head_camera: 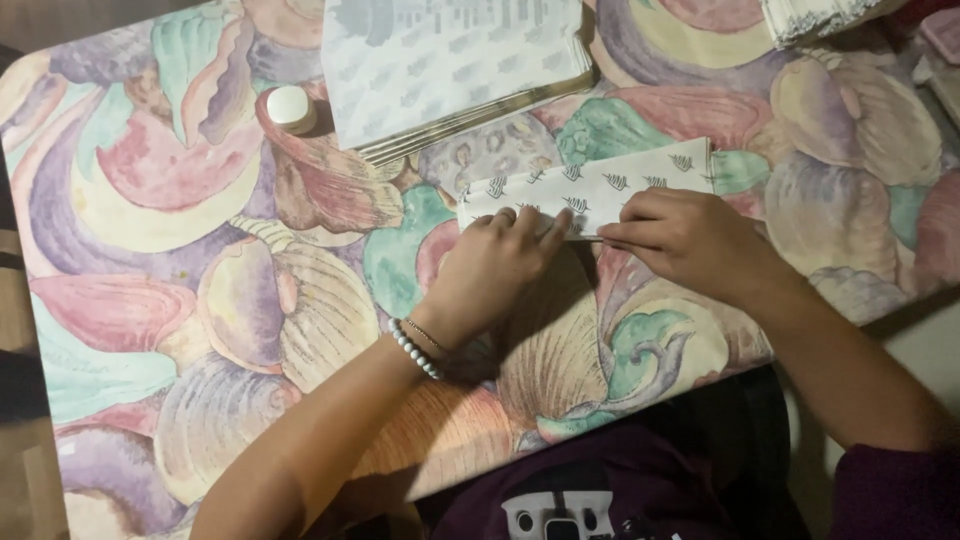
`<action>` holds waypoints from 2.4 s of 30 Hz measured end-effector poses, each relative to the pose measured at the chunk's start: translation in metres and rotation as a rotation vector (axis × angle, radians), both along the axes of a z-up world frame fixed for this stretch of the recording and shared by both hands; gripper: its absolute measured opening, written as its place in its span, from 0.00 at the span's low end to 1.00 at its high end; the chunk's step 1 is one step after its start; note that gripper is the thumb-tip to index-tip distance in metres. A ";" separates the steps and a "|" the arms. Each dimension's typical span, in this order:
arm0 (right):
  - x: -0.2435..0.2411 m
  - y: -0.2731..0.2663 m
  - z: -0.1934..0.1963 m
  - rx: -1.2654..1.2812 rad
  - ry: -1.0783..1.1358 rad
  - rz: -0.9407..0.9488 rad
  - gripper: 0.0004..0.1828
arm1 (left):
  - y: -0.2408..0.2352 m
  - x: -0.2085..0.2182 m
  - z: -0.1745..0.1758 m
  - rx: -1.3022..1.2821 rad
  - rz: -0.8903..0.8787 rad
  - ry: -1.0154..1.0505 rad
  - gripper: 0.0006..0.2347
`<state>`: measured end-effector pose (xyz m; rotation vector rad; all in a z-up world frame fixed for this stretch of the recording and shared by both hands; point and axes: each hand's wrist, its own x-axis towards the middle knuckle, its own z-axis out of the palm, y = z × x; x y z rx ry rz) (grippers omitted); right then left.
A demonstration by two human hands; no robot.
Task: Folding individual sheets of printed paper into a specific shape and stacking them on a table.
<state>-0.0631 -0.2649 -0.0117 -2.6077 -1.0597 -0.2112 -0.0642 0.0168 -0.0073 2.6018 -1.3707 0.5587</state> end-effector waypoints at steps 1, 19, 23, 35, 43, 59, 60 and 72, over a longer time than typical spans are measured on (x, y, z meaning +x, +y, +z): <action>-0.001 0.000 -0.001 -0.001 -0.001 -0.002 0.07 | -0.002 0.004 -0.017 -0.001 -0.002 -0.001 0.12; -0.004 -0.010 0.002 -0.127 0.069 0.033 0.10 | -0.011 0.004 -0.033 0.005 -0.031 -0.038 0.11; -0.002 -0.011 -0.005 -0.239 0.050 0.063 0.12 | -0.009 0.013 -0.003 0.025 -0.053 0.038 0.14; 0.049 0.006 0.042 -0.101 0.259 0.038 0.26 | -0.026 0.058 0.028 0.126 -0.006 0.204 0.09; 0.048 0.028 0.070 -0.194 0.353 -0.056 0.49 | -0.029 0.074 0.003 0.157 0.007 0.205 0.17; 0.053 0.037 0.068 0.209 0.484 -0.395 0.09 | -0.023 0.035 0.012 -0.343 0.070 -0.029 0.26; 0.050 0.041 0.081 0.412 0.586 -0.566 0.06 | -0.026 0.034 0.009 -0.580 0.113 -0.065 0.31; 0.071 -0.001 0.010 1.415 0.139 -0.292 0.06 | -0.084 0.041 0.016 -0.867 0.216 0.311 0.09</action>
